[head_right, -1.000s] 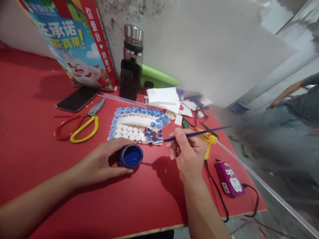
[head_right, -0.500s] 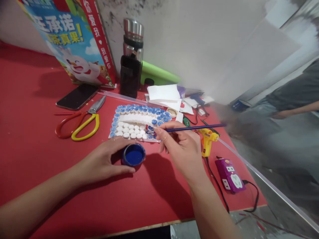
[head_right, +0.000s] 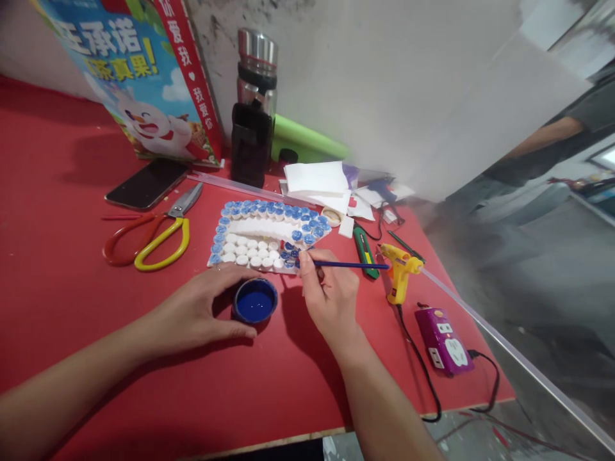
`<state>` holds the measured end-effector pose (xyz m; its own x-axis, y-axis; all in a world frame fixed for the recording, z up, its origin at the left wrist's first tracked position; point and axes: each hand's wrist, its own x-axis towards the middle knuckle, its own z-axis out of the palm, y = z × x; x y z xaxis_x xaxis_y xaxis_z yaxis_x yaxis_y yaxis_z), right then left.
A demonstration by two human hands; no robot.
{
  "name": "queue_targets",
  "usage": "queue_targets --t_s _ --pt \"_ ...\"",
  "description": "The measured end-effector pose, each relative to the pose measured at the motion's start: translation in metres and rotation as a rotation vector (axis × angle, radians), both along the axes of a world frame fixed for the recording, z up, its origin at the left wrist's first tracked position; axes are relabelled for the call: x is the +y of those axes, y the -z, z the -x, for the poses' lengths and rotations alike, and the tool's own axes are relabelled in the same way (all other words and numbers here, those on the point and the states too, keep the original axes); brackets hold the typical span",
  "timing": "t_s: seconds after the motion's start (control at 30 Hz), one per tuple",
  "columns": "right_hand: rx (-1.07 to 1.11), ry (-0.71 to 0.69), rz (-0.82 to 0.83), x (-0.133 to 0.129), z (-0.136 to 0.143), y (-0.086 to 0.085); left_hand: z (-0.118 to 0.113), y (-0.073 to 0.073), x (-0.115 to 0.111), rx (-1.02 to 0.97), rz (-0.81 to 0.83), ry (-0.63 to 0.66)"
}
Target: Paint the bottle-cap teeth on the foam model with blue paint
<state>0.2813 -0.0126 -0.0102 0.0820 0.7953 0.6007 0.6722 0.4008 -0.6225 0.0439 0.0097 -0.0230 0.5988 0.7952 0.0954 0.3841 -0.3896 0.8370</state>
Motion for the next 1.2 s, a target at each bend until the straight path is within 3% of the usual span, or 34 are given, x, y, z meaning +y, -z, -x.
queue_targets --t_s 0.27,1.2 --pt "-0.109 -0.009 -0.024 0.0025 0.0004 0.0009 -0.0011 -0.0001 0.0017 -0.009 0.002 0.012" --pt "-0.166 -0.007 -0.062 0.0003 0.0043 -0.0003 -0.002 -0.0039 0.0026 0.015 -0.019 0.032"
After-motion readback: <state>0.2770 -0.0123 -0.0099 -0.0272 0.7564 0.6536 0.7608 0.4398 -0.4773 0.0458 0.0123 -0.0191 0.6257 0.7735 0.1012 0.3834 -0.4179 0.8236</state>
